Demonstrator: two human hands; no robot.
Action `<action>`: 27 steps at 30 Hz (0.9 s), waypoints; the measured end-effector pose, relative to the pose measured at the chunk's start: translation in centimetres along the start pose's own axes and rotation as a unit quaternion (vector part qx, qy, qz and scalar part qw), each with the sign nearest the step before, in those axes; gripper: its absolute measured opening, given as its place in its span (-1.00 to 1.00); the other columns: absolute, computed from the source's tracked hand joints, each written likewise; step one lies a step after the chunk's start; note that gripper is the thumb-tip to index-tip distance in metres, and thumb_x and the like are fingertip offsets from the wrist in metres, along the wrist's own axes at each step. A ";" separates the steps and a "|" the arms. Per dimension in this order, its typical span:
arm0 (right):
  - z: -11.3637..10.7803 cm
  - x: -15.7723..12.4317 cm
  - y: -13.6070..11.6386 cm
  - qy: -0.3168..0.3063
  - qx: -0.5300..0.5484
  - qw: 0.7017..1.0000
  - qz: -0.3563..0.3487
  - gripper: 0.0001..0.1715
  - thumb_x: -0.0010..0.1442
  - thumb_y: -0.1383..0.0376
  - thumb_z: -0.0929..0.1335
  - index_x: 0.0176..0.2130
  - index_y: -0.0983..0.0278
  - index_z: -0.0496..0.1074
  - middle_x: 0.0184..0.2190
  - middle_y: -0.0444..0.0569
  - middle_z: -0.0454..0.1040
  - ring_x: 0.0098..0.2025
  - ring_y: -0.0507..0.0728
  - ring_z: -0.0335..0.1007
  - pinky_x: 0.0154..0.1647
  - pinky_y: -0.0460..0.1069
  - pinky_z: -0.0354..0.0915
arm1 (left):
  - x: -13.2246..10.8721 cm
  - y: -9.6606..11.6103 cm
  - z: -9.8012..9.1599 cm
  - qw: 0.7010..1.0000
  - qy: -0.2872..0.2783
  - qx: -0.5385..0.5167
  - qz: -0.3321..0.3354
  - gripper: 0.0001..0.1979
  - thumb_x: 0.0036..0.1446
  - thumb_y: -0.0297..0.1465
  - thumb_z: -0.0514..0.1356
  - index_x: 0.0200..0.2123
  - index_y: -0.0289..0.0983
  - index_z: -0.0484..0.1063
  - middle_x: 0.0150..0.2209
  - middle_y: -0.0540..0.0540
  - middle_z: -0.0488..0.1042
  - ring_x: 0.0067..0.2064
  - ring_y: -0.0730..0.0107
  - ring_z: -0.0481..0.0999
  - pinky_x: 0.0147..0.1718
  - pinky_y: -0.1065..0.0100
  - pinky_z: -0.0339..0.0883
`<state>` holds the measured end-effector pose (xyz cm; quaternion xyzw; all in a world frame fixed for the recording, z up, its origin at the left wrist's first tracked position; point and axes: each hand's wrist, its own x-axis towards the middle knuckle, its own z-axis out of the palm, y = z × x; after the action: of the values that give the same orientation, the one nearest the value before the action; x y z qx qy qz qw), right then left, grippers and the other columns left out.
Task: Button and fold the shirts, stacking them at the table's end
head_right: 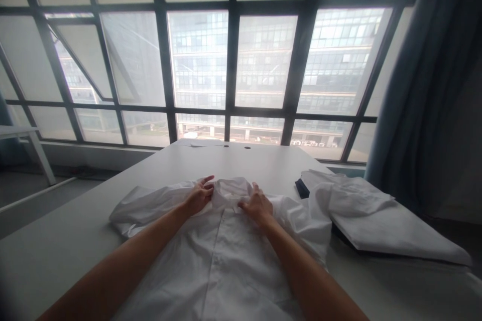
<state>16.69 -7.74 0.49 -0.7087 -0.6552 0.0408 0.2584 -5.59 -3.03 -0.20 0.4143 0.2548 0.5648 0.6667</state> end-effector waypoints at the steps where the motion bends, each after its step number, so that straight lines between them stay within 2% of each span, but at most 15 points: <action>1: 0.1 0.2 0.3 0.003 0.008 1.000 -0.005 -0.31 0.17 0.19 0.48 0.20 0.34 0.28 0.08 0.17 0.36 0.02 0.26 0.39 -0.07 -0.03 0.27 | -0.1 0.0 0.1 1.000 -0.009 0.004 -0.002 -0.25 -0.18 -0.68 0.33 0.14 -0.32 0.27 -0.39 -0.02 0.54 -0.39 0.45 0.50 -0.34 0.42 0.36; 3: 0.4 0.7 0.8 0.008 0.028 1.000 -0.009 -0.67 0.24 0.27 0.41 -0.01 0.35 0.45 0.01 0.13 0.39 -0.07 0.19 0.43 -0.10 -0.06 0.27 | -0.2 0.2 0.2 1.000 -0.023 0.013 -0.006 -0.23 -0.21 -0.70 0.31 0.15 -0.32 0.26 -0.38 -0.02 0.54 -0.38 0.43 0.51 -0.34 0.42 0.35; 4: 0.5 0.9 1.0 0.012 0.044 0.999 -0.008 -0.76 0.25 0.29 0.40 -0.09 0.36 0.48 -0.03 0.13 0.41 -0.11 0.17 0.44 -0.11 -0.07 0.27 | -0.3 0.3 0.3 0.999 -0.027 0.016 -0.010 -0.23 -0.22 -0.69 0.32 0.14 -0.32 0.27 -0.37 -0.03 0.54 -0.37 0.42 0.52 -0.33 0.42 0.34; 5: 0.6 1.2 1.2 0.022 0.061 0.998 -0.007 -0.78 0.25 0.30 0.40 -0.11 0.37 0.48 -0.06 0.13 0.42 -0.12 0.17 0.44 -0.12 -0.08 0.27 | -0.4 0.4 0.4 0.999 -0.029 0.017 -0.015 -0.26 -0.21 -0.67 0.34 0.12 -0.31 0.29 -0.35 -0.03 0.54 -0.35 0.41 0.52 -0.32 0.41 0.35; 9: 0.8 1.9 2.2 0.056 0.125 0.991 -0.011 -0.56 0.19 0.30 0.44 0.03 0.42 0.41 -0.15 0.11 0.47 -0.15 0.17 0.44 -0.17 -0.08 0.29 | -0.3 0.6 0.4 0.998 -0.021 0.027 -0.044 -0.46 -0.14 -0.48 0.42 -0.04 -0.32 0.39 -0.37 -0.03 0.52 -0.39 0.41 0.51 -0.34 0.37 0.37; 12: 0.8 2.5 3.0 0.055 0.161 0.985 -0.014 -0.83 0.25 0.36 0.35 -0.15 0.36 0.49 -0.29 0.04 0.51 -0.24 0.15 0.44 -0.21 -0.07 0.28 | -0.1 0.4 0.2 0.998 -0.010 0.042 -0.035 -0.50 -0.20 -0.40 0.46 -0.13 -0.31 0.43 -0.43 0.03 0.48 -0.46 0.48 0.45 -0.42 0.43 0.33; 14: 0.7 3.0 3.5 0.064 0.206 0.976 0.006 -0.83 0.26 0.35 0.31 -0.31 0.33 0.49 -0.36 0.01 0.51 -0.29 0.15 0.44 -0.24 -0.06 0.28 | 0.0 0.3 0.1 0.998 0.007 0.065 -0.015 -0.49 -0.20 -0.33 0.45 -0.12 -0.30 0.45 -0.46 0.06 0.46 -0.49 0.51 0.41 -0.48 0.46 0.28; 16: 0.7 3.3 3.8 0.063 0.283 0.956 0.039 -0.84 0.23 0.35 0.31 -0.34 0.33 0.48 -0.39 0.01 0.50 -0.33 0.13 0.43 -0.30 -0.07 0.30 | 0.1 0.2 0.0 0.992 0.024 0.126 0.013 -0.51 -0.14 -0.21 0.41 -0.13 -0.31 0.48 -0.48 0.06 0.45 -0.51 0.50 0.39 -0.51 0.46 0.23; 18: 0.7 3.5 3.9 0.035 0.372 0.925 0.068 -0.89 0.16 0.38 0.32 -0.31 0.34 0.46 -0.39 0.00 0.49 -0.37 0.11 0.42 -0.38 -0.09 0.32 | 0.2 0.2 -0.1 0.971 0.034 0.229 0.063 -0.57 -0.09 -0.13 0.36 -0.23 -0.33 0.54 -0.48 0.01 0.48 -0.47 0.45 0.41 -0.47 0.43 0.25; 20: 0.4 3.5 3.8 -0.004 0.433 0.898 0.081 -0.85 0.09 0.41 0.33 -0.26 0.36 0.44 -0.39 -0.02 0.48 -0.41 0.09 0.40 -0.44 -0.11 0.32 | 0.3 0.2 -0.1 0.932 0.033 0.340 0.120 -0.61 -0.07 -0.10 0.33 -0.37 -0.34 0.56 -0.47 -0.05 0.52 -0.40 0.37 0.45 -0.38 0.38 0.29; 23: -0.2 3.2 3.6 -0.047 0.468 0.879 0.078 -0.76 0.06 0.40 0.37 -0.20 0.36 0.45 -0.42 -0.05 0.45 -0.44 0.06 0.36 -0.48 -0.13 0.30 | 0.4 0.5 -0.1 0.880 0.019 0.446 0.162 -0.64 -0.08 -0.10 0.32 -0.42 -0.32 0.58 -0.43 -0.12 0.57 -0.31 0.25 0.51 -0.26 0.31 0.32; 25: -0.5 3.1 3.5 -0.075 0.477 0.874 0.055 -0.72 0.07 0.33 0.40 -0.16 0.36 0.47 -0.46 -0.10 0.42 -0.48 0.03 0.31 -0.51 -0.14 0.27 | 0.4 0.8 -0.1 0.868 0.017 0.469 0.160 -0.67 -0.12 -0.14 0.33 -0.39 -0.31 0.59 -0.35 -0.15 0.60 -0.25 0.21 0.54 -0.20 0.30 0.34; 27: -0.6 2.9 3.5 -0.105 0.481 0.870 0.019 -0.67 0.07 0.19 0.44 -0.19 0.36 0.48 -0.51 -0.13 0.37 -0.54 0.00 0.23 -0.56 -0.15 0.20 | 0.3 1.1 -0.2 0.872 0.019 0.472 0.130 -0.69 -0.14 -0.21 0.34 -0.36 -0.30 0.60 -0.31 -0.15 0.60 -0.23 0.21 0.54 -0.21 0.32 0.34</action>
<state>20.54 -5.22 0.37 -0.5009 -0.5639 0.4301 0.4962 -6.29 -2.64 0.69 0.6981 0.4475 0.4666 0.3077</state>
